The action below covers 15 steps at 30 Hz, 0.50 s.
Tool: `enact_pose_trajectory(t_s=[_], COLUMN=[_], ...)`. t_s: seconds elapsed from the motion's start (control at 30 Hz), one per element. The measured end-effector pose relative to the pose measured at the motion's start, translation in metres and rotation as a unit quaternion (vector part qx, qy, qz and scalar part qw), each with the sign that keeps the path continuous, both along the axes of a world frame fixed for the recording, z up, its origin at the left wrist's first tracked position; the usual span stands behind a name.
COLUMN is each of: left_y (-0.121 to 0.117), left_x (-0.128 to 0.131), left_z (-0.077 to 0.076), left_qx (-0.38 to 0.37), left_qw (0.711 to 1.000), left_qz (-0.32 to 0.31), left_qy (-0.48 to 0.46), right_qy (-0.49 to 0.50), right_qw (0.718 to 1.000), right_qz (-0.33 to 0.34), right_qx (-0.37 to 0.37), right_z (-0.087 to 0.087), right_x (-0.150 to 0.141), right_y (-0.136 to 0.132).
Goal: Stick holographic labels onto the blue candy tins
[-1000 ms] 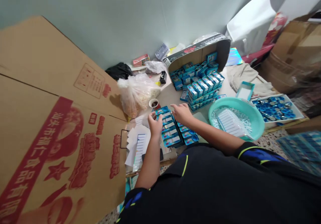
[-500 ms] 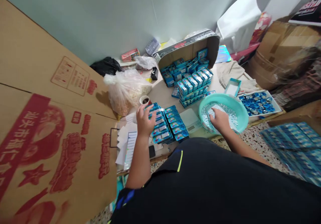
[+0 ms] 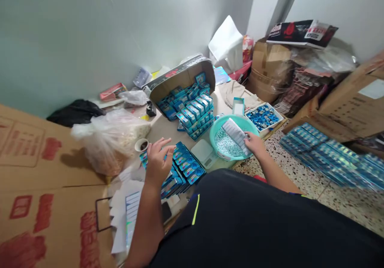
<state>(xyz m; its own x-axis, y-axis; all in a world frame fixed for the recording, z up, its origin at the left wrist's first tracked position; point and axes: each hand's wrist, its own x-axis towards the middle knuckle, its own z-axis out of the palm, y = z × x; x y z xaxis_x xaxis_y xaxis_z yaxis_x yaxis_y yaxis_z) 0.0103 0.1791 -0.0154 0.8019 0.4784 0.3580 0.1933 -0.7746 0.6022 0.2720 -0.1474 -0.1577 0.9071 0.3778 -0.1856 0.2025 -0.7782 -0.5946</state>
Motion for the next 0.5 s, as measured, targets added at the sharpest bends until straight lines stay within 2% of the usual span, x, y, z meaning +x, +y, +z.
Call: enact_pose_trajectory(t_s=[0.1, 0.17, 0.23, 0.3, 0.37, 0.4, 0.43, 0.5], left_y=[-0.039, -0.061, -0.079, -0.093, -0.107, -0.113, -0.119, -0.128], left_x=[0.005, 0.014, 0.027, 0.042, 0.057, 0.063, 0.068, 0.073], left_z=[0.003, -0.005, -0.016, -0.024, -0.027, -0.027, -0.027, -0.025], left_qx=[-0.115, -0.236, -0.381, -0.51, -0.581, -0.594, -0.596, -0.563], left_qw=[0.99, 0.968, 0.924, 0.86, 0.811, 0.8, 0.799, 0.823], left_qz=[0.003, 0.015, 0.009, -0.027, -0.071, -0.08, -0.076, -0.034], left_qy=[-0.076, -0.077, -0.039, 0.006, 0.018, 0.004, -0.021, -0.073], right_qy=[0.0, 0.04, 0.11, 0.18, 0.229, 0.25, 0.266, 0.269], right_qw=[0.996, 0.977, 0.924, 0.863, 0.843, 0.841, 0.839, 0.847], right_qz=[-0.011, -0.018, -0.031, -0.034, -0.005, 0.018, 0.04, 0.087], right_qx=[0.09, 0.21, 0.364, 0.47, 0.486, 0.48, 0.472, 0.449], right_z=[0.032, 0.056, 0.078, 0.096, 0.105, 0.107, 0.107, 0.105], right_x=[0.008, 0.005, -0.006, -0.023, -0.043, -0.053, -0.062, -0.075], right_y=[-0.019, -0.024, -0.019, -0.005, 0.015, 0.025, 0.035, 0.05])
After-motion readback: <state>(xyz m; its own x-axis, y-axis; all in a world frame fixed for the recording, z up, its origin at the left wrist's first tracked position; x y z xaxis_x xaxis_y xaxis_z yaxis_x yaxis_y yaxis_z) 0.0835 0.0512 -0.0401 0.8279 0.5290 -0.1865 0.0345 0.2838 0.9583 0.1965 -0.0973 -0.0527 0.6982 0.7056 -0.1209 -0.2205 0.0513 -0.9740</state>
